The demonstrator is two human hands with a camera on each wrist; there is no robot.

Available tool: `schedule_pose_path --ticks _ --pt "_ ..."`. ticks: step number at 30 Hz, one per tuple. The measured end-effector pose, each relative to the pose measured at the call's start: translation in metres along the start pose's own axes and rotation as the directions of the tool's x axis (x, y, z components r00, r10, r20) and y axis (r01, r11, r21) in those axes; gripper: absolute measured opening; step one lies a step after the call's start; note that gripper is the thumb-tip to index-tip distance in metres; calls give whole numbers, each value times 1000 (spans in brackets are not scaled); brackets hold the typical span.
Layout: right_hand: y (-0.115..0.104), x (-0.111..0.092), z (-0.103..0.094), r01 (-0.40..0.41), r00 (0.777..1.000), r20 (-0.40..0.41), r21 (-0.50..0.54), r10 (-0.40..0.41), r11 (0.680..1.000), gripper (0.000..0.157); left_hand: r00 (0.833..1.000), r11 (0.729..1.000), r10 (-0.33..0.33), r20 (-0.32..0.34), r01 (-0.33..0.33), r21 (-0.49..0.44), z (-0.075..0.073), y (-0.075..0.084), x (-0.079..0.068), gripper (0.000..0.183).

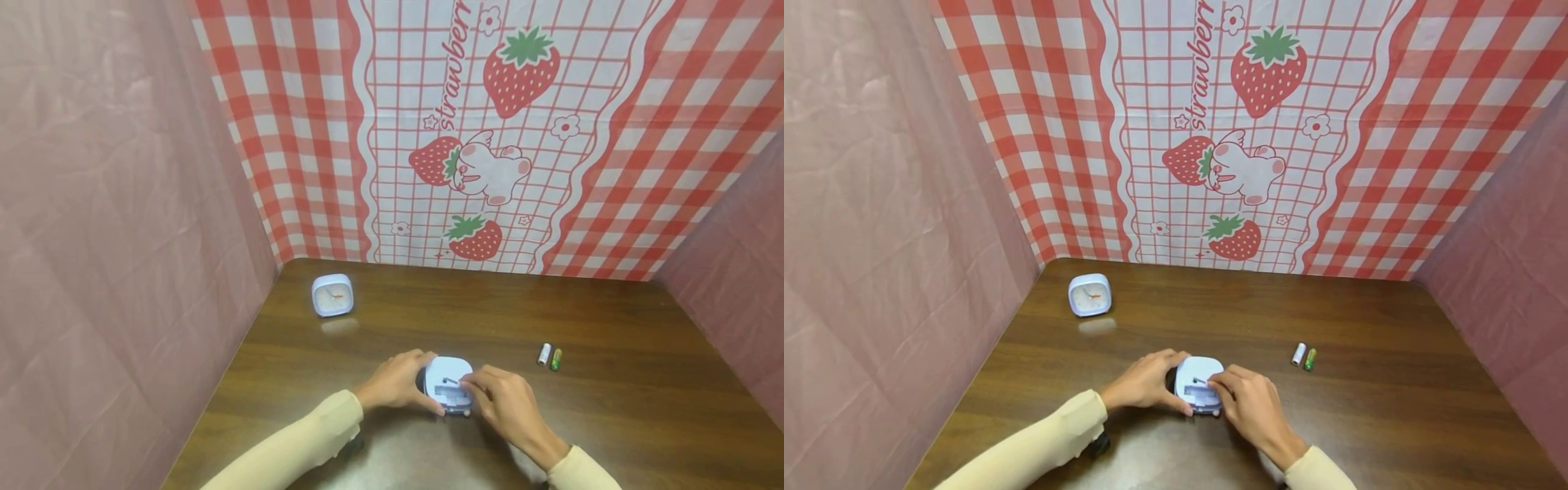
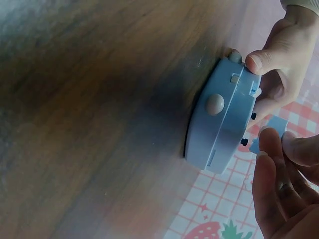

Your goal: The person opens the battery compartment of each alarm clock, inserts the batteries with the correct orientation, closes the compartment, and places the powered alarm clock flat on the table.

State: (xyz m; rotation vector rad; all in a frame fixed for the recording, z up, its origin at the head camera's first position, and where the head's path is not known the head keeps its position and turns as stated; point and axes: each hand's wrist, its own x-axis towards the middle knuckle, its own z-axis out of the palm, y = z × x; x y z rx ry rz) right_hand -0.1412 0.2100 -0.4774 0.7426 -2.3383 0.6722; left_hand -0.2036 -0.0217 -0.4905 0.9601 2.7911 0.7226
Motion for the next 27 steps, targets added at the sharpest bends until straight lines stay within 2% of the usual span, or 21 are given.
schedule_pose_path --ticks 27 --pt "3 -7 -5 -100 994 -33 6 100 995 16 1000 1000 12 -4 -12 0 3 -3 1 102"
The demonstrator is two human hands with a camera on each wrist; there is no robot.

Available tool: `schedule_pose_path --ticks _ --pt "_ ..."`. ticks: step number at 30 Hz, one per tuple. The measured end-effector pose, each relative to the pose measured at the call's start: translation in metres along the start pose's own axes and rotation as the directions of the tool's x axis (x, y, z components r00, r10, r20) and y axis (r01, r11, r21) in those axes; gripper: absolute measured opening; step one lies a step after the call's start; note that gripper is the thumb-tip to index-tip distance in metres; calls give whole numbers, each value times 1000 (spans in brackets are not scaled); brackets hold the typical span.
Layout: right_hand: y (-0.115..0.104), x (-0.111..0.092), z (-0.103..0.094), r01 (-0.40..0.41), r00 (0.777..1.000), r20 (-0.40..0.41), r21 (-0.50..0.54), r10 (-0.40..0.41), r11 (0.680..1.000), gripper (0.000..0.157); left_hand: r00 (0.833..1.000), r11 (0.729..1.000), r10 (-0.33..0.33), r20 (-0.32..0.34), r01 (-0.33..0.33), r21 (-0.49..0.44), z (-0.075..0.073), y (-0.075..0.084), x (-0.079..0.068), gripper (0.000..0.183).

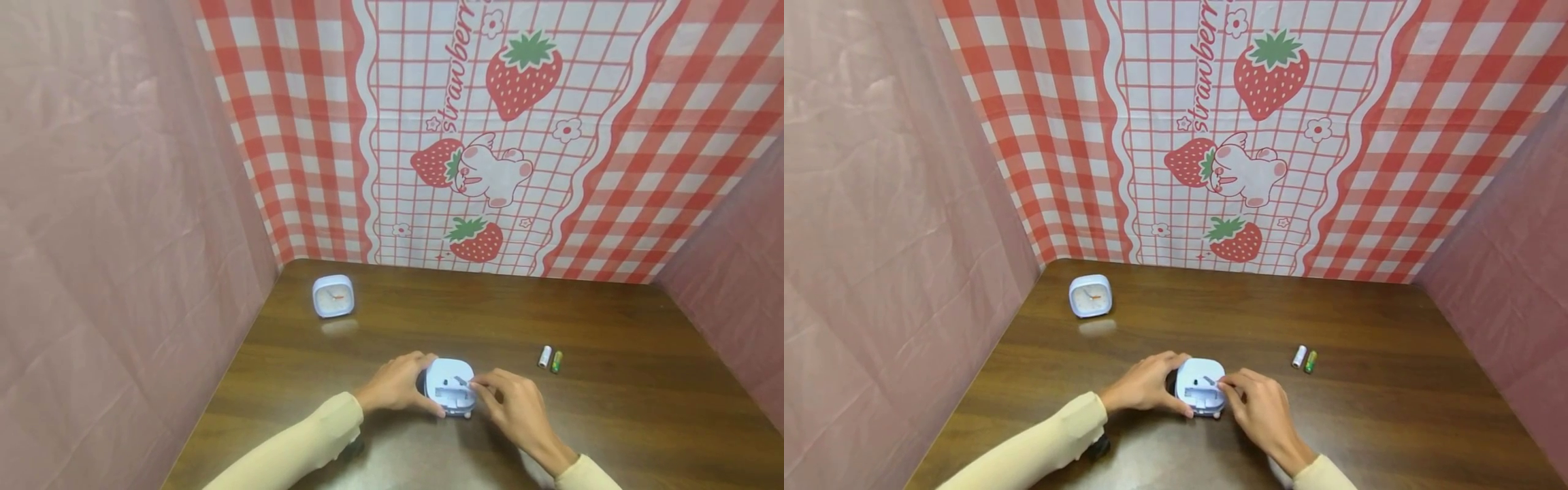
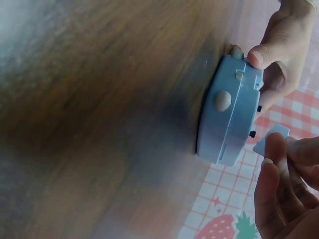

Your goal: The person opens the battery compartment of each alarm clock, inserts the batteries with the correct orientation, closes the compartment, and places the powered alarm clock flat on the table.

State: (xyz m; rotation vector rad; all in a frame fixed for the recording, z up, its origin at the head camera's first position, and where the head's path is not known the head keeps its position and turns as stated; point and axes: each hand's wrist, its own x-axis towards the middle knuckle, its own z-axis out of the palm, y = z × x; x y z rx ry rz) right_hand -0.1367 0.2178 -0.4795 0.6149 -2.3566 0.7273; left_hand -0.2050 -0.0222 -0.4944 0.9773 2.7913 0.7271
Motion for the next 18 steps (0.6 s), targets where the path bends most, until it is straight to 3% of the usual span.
schedule_pose_path --ticks 18 --pt "4 -6 -7 -71 997 -13 0 71 997 18 1000 1000 -8 8 8 1 -2 2 -1 104"
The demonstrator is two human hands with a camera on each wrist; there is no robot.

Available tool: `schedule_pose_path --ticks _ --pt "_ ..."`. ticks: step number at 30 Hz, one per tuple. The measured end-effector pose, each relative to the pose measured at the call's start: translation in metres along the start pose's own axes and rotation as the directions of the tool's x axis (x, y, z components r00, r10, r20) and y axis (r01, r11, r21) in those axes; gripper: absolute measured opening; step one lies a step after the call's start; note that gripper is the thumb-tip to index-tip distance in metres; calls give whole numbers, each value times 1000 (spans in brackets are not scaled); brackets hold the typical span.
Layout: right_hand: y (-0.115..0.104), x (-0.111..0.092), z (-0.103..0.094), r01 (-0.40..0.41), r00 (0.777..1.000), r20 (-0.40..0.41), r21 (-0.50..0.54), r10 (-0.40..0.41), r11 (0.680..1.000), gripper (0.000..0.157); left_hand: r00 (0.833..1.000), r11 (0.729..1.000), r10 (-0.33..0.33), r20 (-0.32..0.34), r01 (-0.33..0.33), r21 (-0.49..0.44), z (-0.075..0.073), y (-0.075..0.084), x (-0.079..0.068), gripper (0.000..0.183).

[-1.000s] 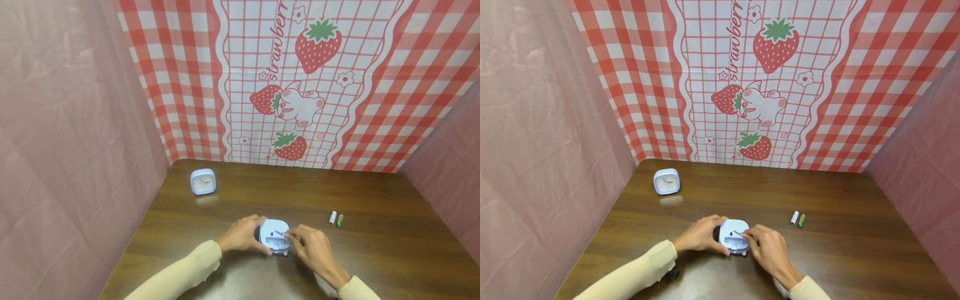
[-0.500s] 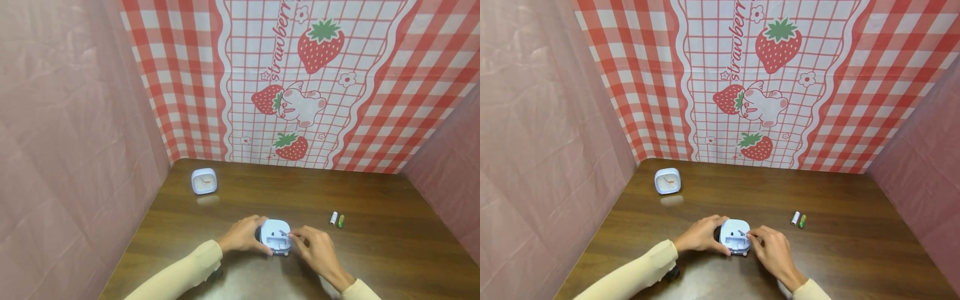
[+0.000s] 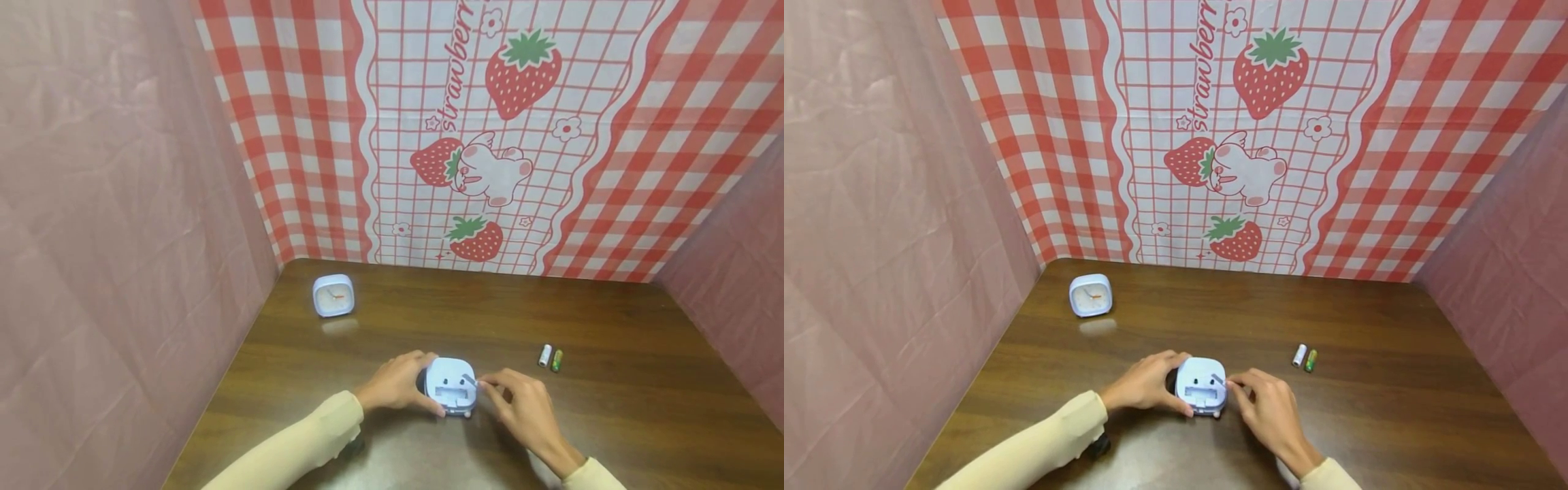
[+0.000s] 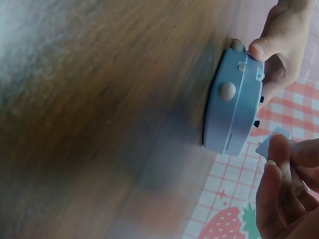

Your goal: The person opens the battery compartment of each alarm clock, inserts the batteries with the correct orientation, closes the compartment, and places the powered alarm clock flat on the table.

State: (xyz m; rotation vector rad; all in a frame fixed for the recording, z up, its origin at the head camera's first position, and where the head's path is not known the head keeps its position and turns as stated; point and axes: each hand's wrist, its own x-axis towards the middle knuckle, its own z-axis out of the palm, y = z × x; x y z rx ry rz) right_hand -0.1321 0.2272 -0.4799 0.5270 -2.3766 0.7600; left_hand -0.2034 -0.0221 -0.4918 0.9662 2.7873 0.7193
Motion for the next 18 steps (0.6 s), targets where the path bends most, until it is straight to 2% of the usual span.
schedule_pose_path --ticks 18 --pt "10 -5 -9 -80 997 -13 1 80 997 17 1000 1000 -23 4 23 11 1 1 0 106"
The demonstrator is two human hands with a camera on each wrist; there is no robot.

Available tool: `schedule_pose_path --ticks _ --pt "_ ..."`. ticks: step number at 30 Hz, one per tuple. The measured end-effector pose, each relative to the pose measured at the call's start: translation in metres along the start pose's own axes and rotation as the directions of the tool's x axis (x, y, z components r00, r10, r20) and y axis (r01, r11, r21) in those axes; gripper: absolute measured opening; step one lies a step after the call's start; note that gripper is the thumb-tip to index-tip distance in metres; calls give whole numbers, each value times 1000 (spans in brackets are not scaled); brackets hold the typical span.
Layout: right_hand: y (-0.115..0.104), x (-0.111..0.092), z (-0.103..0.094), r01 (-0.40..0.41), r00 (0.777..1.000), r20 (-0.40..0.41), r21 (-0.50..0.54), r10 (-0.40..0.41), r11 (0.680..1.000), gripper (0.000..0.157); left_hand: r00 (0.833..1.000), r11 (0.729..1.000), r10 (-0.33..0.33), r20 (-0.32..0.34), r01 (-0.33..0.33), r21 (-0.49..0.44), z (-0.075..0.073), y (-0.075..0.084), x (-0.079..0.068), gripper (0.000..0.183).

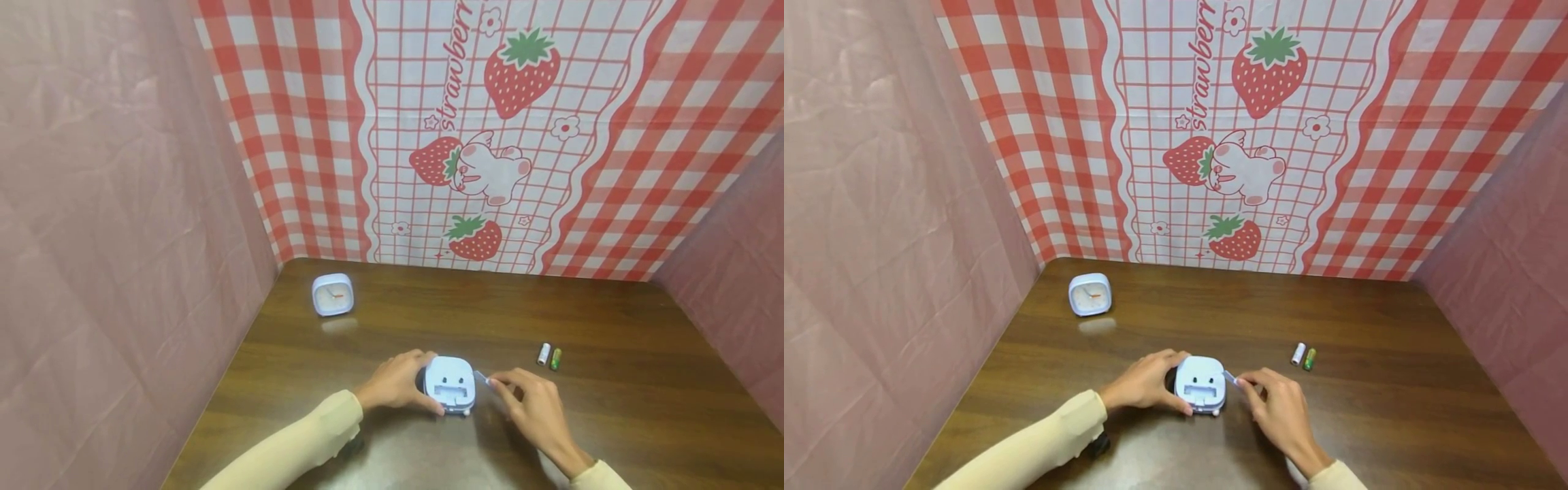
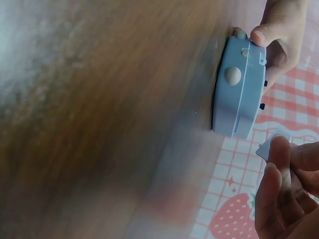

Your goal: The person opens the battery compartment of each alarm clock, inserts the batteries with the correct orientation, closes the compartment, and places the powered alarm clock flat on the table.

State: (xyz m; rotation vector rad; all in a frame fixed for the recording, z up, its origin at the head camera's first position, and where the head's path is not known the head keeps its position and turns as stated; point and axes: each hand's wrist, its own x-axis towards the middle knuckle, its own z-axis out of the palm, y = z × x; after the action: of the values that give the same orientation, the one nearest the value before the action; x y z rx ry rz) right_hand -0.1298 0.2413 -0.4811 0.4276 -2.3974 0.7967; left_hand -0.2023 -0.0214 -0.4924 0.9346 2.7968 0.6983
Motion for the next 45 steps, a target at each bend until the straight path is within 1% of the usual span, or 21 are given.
schedule_pose_path --ticks 10,19,27,35,45 --pt "1 -6 -2 -104 994 30 22 104 994 13 1000 1000 -13 8 13 -11 0 0 0 105" --pt "3 -10 -4 -164 986 47 36 163 986 12 1000 1000 -8 6 8 -12 0 1 0 105" --pt "8 -11 -7 -216 974 78 28 213 976 10 1000 1000 -20 16 21 -23 -1 1 -1 106" --pt "14 -11 -11 -268 959 105 21 264 963 8 1000 999 -21 20 22 -30 -1 1 -1 106" --pt "17 -15 -18 -341 929 153 -6 338 940 7 1000 999 -12 20 13 -34 1 -2 0 106"
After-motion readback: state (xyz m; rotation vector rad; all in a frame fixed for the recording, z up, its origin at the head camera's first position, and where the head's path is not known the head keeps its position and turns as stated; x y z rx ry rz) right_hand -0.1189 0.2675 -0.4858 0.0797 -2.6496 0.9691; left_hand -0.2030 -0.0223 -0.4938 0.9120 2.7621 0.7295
